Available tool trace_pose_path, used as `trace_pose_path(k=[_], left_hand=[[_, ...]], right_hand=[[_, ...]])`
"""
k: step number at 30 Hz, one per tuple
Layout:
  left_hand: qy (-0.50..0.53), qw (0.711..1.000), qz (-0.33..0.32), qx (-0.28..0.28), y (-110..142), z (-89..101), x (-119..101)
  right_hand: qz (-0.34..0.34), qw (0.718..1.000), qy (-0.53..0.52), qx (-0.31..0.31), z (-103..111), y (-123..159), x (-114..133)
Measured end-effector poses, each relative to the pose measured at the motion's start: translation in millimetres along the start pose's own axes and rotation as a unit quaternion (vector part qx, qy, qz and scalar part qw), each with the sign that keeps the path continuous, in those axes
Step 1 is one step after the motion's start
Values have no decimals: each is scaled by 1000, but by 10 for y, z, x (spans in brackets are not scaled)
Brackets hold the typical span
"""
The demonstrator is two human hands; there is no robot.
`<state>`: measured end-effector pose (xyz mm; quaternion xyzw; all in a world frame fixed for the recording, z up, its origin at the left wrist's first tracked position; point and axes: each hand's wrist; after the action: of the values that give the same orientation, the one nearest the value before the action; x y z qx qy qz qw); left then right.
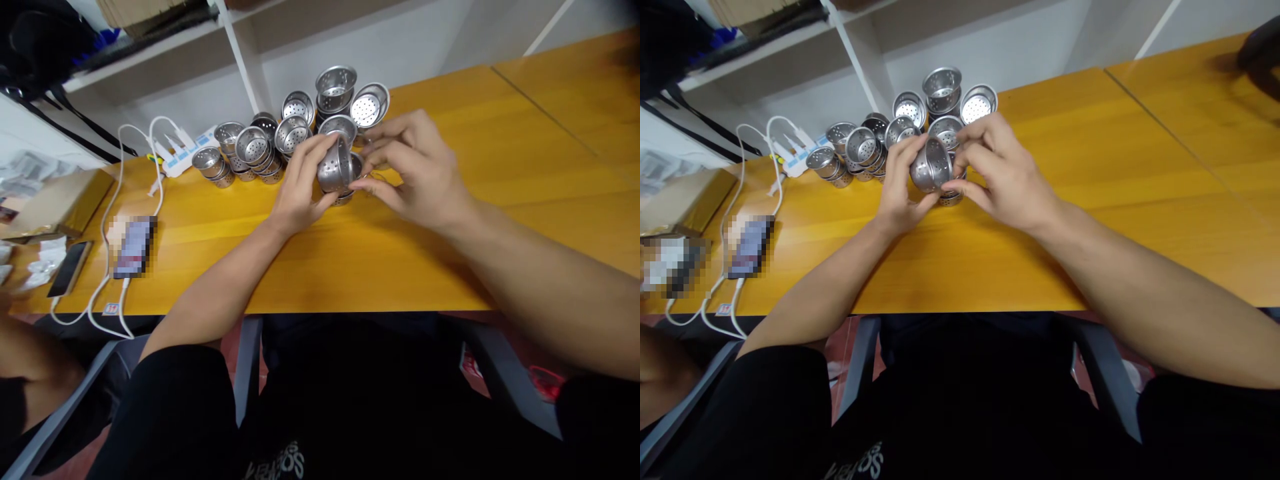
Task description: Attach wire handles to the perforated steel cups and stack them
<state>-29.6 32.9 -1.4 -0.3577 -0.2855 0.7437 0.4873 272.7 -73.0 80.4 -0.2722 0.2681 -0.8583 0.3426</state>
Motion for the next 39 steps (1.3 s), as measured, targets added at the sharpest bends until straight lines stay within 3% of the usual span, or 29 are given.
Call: trace_pose_path(k=[4, 6, 9, 12, 15, 18, 21, 25, 30, 37, 39], left_hand=[[6, 999, 42, 2, 16, 87, 1], [32, 996, 82, -13, 15, 160, -34], [68, 987, 132, -57, 9, 245, -88], [73, 983, 150, -80, 13, 244, -113], [102, 977, 168, -84, 20, 168, -125], [143, 969, 188, -69, 20, 70, -126], [162, 966, 193, -60, 22, -35, -88], [165, 970, 175, -47, 35, -176, -3], [154, 975, 162, -6, 35, -254, 44], [168, 970, 176, -6, 107, -294, 177], [176, 968, 177, -7, 139, -306, 213]], right_hand=[[-41, 993, 53, -100, 85, -49, -85], [-50, 992, 61, -102, 178, -76, -235], [-36, 999, 34, 12, 272, -81, -591], [-29, 982, 23, 186, 221, -46, -956], [-54, 962, 30, 265, 125, -28, -1102], [-73, 964, 59, 250, 125, -53, -958], [-81, 983, 58, 156, 181, -85, -668], [-73, 996, -29, 51, 130, -84, -352], [-71, 995, -54, 37, -29, -48, -248], [-53, 995, 22, 86, -25, -42, -310], [-56, 996, 5, 71, -30, -51, -304]])
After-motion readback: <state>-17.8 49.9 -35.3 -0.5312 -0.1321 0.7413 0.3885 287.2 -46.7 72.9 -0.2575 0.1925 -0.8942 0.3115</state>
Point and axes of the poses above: each hand's wrist, its own y-axis away from the middle knuckle, its own z-axis out of the back of the hand, x = y × z, and after that the axes turned 7 degrees about y, right-handed
